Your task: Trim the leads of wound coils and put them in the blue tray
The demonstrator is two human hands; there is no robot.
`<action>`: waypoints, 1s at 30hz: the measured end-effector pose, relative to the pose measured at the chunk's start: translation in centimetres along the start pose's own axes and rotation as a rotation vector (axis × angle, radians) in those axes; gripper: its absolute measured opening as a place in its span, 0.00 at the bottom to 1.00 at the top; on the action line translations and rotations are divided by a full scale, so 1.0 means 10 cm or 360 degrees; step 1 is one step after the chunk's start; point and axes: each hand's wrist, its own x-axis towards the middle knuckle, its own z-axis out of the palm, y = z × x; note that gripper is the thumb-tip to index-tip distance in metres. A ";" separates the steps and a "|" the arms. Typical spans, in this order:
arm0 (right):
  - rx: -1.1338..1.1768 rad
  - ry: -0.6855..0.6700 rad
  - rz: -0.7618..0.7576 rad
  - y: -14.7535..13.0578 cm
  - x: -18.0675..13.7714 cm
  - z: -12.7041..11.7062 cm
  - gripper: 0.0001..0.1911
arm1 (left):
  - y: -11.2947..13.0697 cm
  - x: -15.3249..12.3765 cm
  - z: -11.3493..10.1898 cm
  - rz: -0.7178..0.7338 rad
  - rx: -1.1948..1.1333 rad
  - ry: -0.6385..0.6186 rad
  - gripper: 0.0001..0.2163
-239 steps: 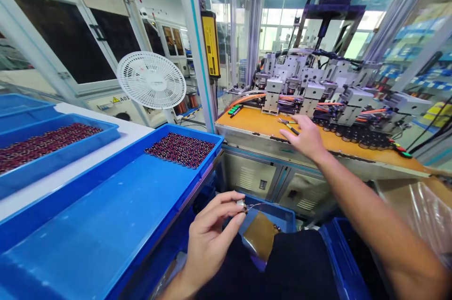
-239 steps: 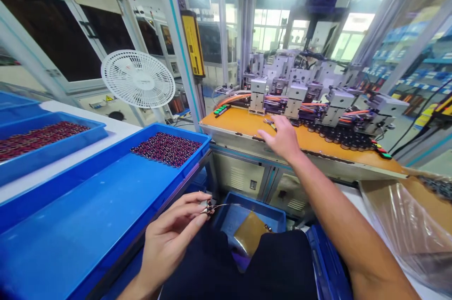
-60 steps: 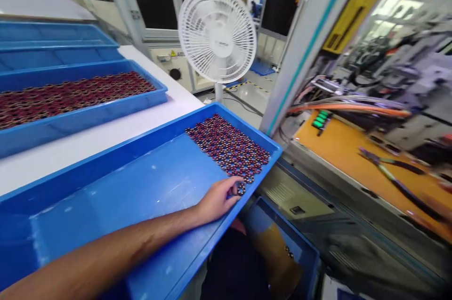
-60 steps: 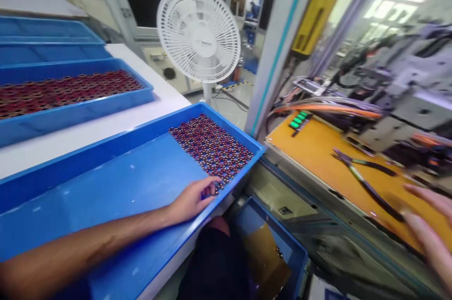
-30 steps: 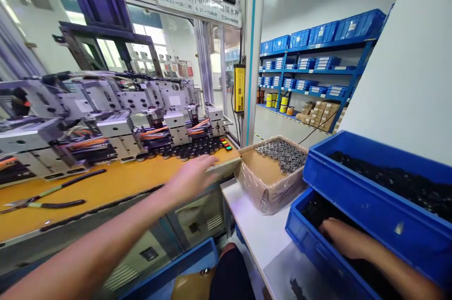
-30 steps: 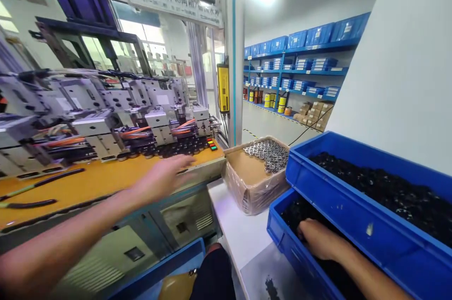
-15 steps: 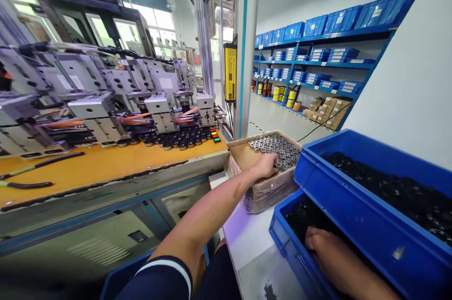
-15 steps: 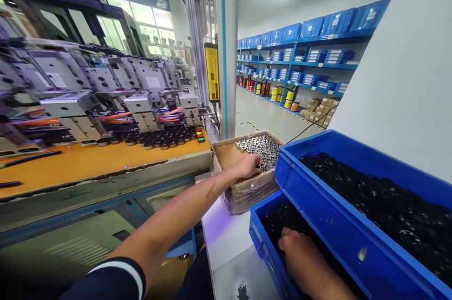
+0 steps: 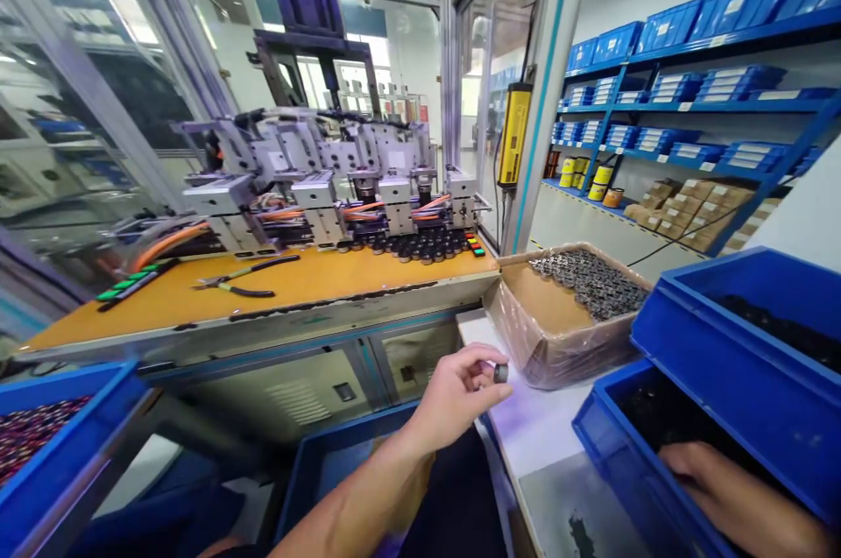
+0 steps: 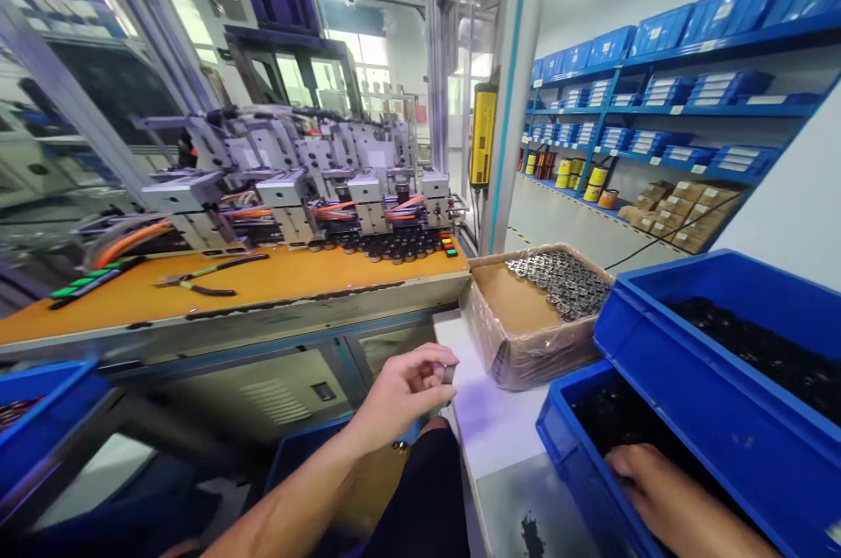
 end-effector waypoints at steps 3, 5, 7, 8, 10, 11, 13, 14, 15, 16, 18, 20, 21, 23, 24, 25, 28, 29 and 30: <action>-0.0006 0.0058 -0.0046 0.03 0.08 -0.03 0.15 | -0.05 -0.39 -0.19 -0.0133 -0.0360 0.0162 0.15; -0.0108 0.0379 -0.0200 -0.02 0.15 -0.07 0.16 | -0.05 -0.53 -0.23 -0.0175 -0.0566 0.0215 0.15; -0.0270 0.0828 -0.0501 -0.19 0.21 -0.11 0.13 | -0.02 -0.59 -0.22 -0.0149 -0.0638 0.0186 0.15; -0.0350 0.1002 -0.0704 -0.33 0.22 -0.12 0.10 | 0.01 -0.60 -0.19 -0.0125 -0.0655 0.0151 0.15; -0.0478 0.1146 -0.0978 -0.69 0.23 -0.08 0.07 | 0.07 -0.58 -0.11 -0.0070 -0.0687 0.0080 0.14; -0.0538 0.1168 -0.1087 -0.88 0.22 -0.03 0.08 | 0.11 -0.57 -0.06 -0.0052 -0.0706 0.0052 0.14; -0.0607 0.1240 -0.1267 -1.21 0.20 0.13 0.08 | 0.17 -0.57 0.03 -0.0045 -0.0718 0.0024 0.15; -0.0637 0.1269 -0.1336 -1.33 0.18 0.23 0.08 | 0.20 -0.59 0.07 -0.0050 -0.0709 0.0021 0.15; -0.0653 0.1296 -0.1403 -1.41 0.15 0.33 0.07 | 0.22 -0.61 0.10 -0.0061 -0.0697 0.0021 0.15; -0.0672 0.1299 -0.1467 -1.45 0.13 0.42 0.07 | 0.23 -0.63 0.12 -0.0071 -0.0689 0.0020 0.15; -0.0704 0.1248 -0.1584 -1.45 0.09 0.56 0.08 | 0.24 -0.68 0.15 -0.0093 -0.0707 0.0010 0.15; -0.0747 0.1165 -0.1672 -1.40 0.07 0.64 0.09 | 0.22 -0.71 0.16 -0.0110 -0.0755 0.0009 0.15; -0.0761 0.1145 -0.1699 -1.38 0.07 0.65 0.10 | 0.21 -0.72 0.17 -0.0114 -0.0788 0.0009 0.15; -0.0769 0.1134 -0.1714 -1.36 0.07 0.66 0.09 | 0.18 -0.72 0.18 -0.0115 -0.0883 -0.0010 0.15; -0.0767 0.1136 -0.1711 -1.36 0.07 0.66 0.08 | 0.17 -0.72 0.19 -0.0116 -0.0944 -0.0033 0.15; -0.0759 0.1132 -0.1702 -1.36 0.07 0.66 0.07 | 0.17 -0.72 0.20 -0.0118 -0.1003 -0.0061 0.16; -0.0707 0.1060 -0.1691 -1.37 0.06 0.65 0.05 | 0.16 -0.73 0.20 -0.0116 -0.1102 -0.0124 0.18; -0.0671 0.1024 -0.1692 -1.38 0.05 0.66 0.05 | 0.16 -0.74 0.20 -0.0106 -0.1106 -0.0131 0.19; -0.0624 0.0997 -0.1680 -1.39 0.05 0.66 0.05 | 0.16 -0.75 0.19 -0.0094 -0.1109 -0.0132 0.19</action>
